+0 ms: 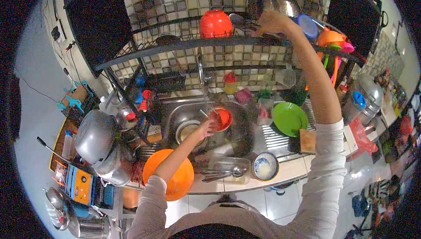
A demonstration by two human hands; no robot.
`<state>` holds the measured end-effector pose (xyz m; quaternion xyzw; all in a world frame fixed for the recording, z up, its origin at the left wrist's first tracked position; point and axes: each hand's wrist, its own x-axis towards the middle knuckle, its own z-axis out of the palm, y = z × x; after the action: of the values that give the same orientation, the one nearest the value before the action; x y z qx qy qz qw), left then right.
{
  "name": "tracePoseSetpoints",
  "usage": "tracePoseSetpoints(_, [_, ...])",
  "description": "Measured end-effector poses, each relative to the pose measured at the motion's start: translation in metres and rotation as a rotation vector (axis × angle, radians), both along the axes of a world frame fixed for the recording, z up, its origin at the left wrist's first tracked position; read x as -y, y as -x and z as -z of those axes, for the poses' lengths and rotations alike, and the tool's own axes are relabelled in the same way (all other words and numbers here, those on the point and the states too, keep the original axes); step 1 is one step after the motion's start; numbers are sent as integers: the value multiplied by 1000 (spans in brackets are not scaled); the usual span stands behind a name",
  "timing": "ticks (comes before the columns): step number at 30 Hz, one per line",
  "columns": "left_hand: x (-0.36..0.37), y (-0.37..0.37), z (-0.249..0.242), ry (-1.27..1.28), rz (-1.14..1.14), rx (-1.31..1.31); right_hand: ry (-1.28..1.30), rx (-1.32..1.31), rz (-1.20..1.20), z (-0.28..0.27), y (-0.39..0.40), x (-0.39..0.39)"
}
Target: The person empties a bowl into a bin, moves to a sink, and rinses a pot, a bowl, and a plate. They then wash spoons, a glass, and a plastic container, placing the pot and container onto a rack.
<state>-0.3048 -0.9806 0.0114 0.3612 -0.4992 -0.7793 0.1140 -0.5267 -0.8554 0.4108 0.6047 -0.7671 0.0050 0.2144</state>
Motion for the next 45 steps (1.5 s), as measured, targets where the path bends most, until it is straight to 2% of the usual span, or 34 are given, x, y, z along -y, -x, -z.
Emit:
tracePoseSetpoints(1, [2, 1, 0, -9, 5, 0, -4, 5, 1, 0, 10, 1])
tracePoseSetpoints(3, [4, 2, 1, -27, 15, 11, -31, -38, -153, 0, 28, 6])
tracePoseSetpoints(4, [3, 1, 1, 14, -3, 1, -7, -56, 71, -10, -12, -13])
tracePoseSetpoints(5, [2, 0, 2, 52, -18, -4, -22, -39, 80, -4, -24, -21])
tracePoseSetpoints(7, [-13, -12, -17, 309, -25, -23, 706, -62, -217, 20, -36, -37])
tracePoseSetpoints(9, [47, 2, 72, 1305, 303, 69, 891, -64, -457, 38, -93, -59])
tracePoseSetpoints(10, [43, -7, 65, 1278, 319, 79, 887, -34, -429, 63, -89, -63])
tracePoseSetpoints(11, [34, -19, 38, 1376, 533, 278, 868, -99, -476, 90, -99, -68])
tracePoseSetpoints(12, [29, -28, 23, 1463, 751, 479, 773, 18, -520, 121, -115, -77])
tracePoseSetpoints(13, [32, -33, 26, 1451, 753, 485, 630, 182, -534, 154, -129, -81])
tracePoseSetpoints(15, [36, -39, 34, 1300, 630, 219, 185, 476, -496, 243, -141, -83])
tracePoseSetpoints(16, [40, -36, 40, 1247, 616, 212, -358, 477, -273, 258, -156, -90])
tracePoseSetpoints(17, [38, -37, 39, 1242, 616, 217, -461, 594, -353, 301, -155, -90])
tracePoseSetpoints(19, [31, -38, 27, 1208, 531, 137, -580, 512, -462, 376, -158, -96])
tracePoseSetpoints(20, [25, -38, 19, 1210, 533, 134, -584, 514, -468, 387, -161, -97])
tracePoseSetpoints(22, [13, -38, 9, 1185, 523, 125, -837, 356, -530, 401, -165, -98])
tracePoseSetpoints(26, [4, -34, 10, 1242, 515, 51, -930, 339, -427, 409, -176, -91])
tracePoseSetpoints(28, [2, -32, 14, 1205, 506, 25, -900, 294, -551, 405, -179, -90])
tracePoseSetpoints(32, [-2, -28, 12, 1093, 497, -16, -919, 308, -632, 427, -170, -85])
tracePoseSetpoints(34, [-10, -30, -3, 1057, 484, -47, -751, 512, -789, 423, -161, -88])
tracePoseSetpoints(37, [-13, -31, -20, 1063, 440, -126, -645, 629, -886, 414, -154, -77])
tracePoseSetpoints(38, [-9, -30, -22, 981, 449, -117, -640, 615, -892, 403, -150, -72])
tracePoseSetpoints(40, [3, -28, -29, 772, 475, -146, -571, 650, -893, 334, -149, -60])
tracePoseSetpoints(41, [8, -30, -40, 784, 467, -147, -567, 638, -900, 319, -144, -49])
tracePoseSetpoints(43, [16, -33, -66, 143, 579, -19, -541, 374, -795, 295, -134, -23])
tracePoseSetpoints(44, [25, -30, -58, -98, 770, -29, -535, 366, -797, 295, -127, -7])
tracePoseSetpoints(45, [23, -32, -65, -86, 768, -30, -418, 305, -831, 301, -119, 12])
